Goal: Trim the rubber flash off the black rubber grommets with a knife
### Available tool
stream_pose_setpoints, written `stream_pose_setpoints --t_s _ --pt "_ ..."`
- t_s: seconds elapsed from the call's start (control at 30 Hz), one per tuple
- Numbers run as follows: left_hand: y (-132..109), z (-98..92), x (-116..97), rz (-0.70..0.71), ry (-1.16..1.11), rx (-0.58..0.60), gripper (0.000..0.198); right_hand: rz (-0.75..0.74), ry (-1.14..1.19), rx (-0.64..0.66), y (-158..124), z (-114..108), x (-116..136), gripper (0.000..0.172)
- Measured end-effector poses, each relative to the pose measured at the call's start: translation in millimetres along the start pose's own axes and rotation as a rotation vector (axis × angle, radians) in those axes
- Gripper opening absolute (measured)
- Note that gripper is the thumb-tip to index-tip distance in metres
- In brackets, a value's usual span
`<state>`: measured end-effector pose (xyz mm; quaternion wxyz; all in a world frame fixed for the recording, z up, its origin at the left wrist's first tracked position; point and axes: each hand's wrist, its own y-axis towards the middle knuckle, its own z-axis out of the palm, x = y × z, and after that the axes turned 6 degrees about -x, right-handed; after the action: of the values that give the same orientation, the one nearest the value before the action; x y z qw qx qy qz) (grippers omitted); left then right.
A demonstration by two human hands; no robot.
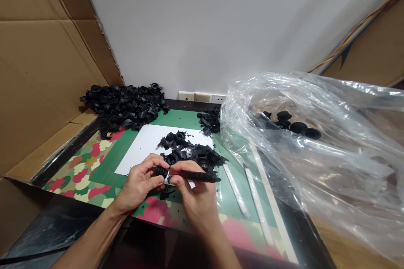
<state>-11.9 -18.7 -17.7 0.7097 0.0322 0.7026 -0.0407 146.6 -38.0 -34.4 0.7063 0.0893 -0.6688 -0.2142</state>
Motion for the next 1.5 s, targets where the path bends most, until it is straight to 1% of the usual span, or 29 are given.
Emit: stream_pose_setpoints --t_s 0.17,0.27,0.33,0.4,0.43,0.47,0.53,0.57,0.6,0.63,0.67,0.8,0.93,1.07,1.3,1.4,1.5 --pt "-0.6 0.1 1.5 0.016 0.018 0.001 0.014 -0.078 -0.127 0.012 1.3 -0.6 2.5 0.008" --pt "-0.4 0.4 2.0 0.011 0.031 0.002 0.014 -0.133 -0.174 0.057 1.9 0.2 3.9 0.008" --pt "-0.4 1.6 1.7 0.001 0.026 -0.009 0.015 -0.189 -0.203 0.083 0.8 2.2 4.9 0.01" --pt "-1.1 3.4 1.2 -0.013 0.004 -0.033 0.016 -0.279 -0.245 0.092 -1.0 4.3 5.0 0.01" --pt "-1.7 4.3 1.0 -0.022 -0.012 -0.041 0.016 -0.328 -0.274 0.069 -1.7 4.6 4.3 0.011" --pt "-2.6 4.9 0.9 -0.034 -0.028 -0.043 0.016 -0.373 -0.307 0.016 -2.0 4.0 3.0 0.013" --pt "-4.5 4.9 1.2 -0.073 -0.059 -0.041 0.017 -0.423 -0.378 -0.175 -0.9 -0.2 -1.2 0.014" --pt "-5.4 4.4 1.5 -0.1 -0.07 -0.042 0.018 -0.418 -0.407 -0.288 0.4 -3.5 -3.9 0.012" --pt "-6.1 3.5 1.8 -0.129 -0.079 -0.046 0.02 -0.388 -0.425 -0.378 2.0 -7.1 -6.6 0.009" --pt "-6.5 2.5 2.2 -0.155 -0.088 -0.051 0.022 -0.34 -0.425 -0.425 3.5 -10.6 -9.0 0.006" --pt "-6.8 1.5 2.4 -0.175 -0.097 -0.051 0.024 -0.277 -0.414 -0.441 4.6 -13.6 -10.9 0.005" --pt "-6.5 -0.4 3.3 -0.203 -0.134 -0.031 0.028 -0.029 -0.287 -0.356 3.5 -15.4 -11.6 0.014" --pt "-6.4 0.3 4.6 -0.202 -0.127 -0.038 0.029 0.108 -0.1 -0.331 -0.8 -7.7 -5.9 0.019" --pt "-6.2 1.1 4.9 -0.205 -0.092 -0.061 0.028 0.171 0.036 -0.314 -2.5 -3.9 -3.5 0.018" --pt "-4.4 2.3 5.9 -0.119 -0.012 -0.124 0.024 0.217 0.076 -0.274 -3.2 -4.3 -3.0 0.02" --pt "-4.0 2.8 7.6 -0.068 0.014 -0.138 0.023 0.266 0.068 -0.231 -2.7 -3.7 -0.7 0.024" --pt "-3.7 2.2 9.2 -0.017 0.043 -0.143 0.023 0.318 0.08 -0.154 -2.0 -2.1 1.2 0.03"
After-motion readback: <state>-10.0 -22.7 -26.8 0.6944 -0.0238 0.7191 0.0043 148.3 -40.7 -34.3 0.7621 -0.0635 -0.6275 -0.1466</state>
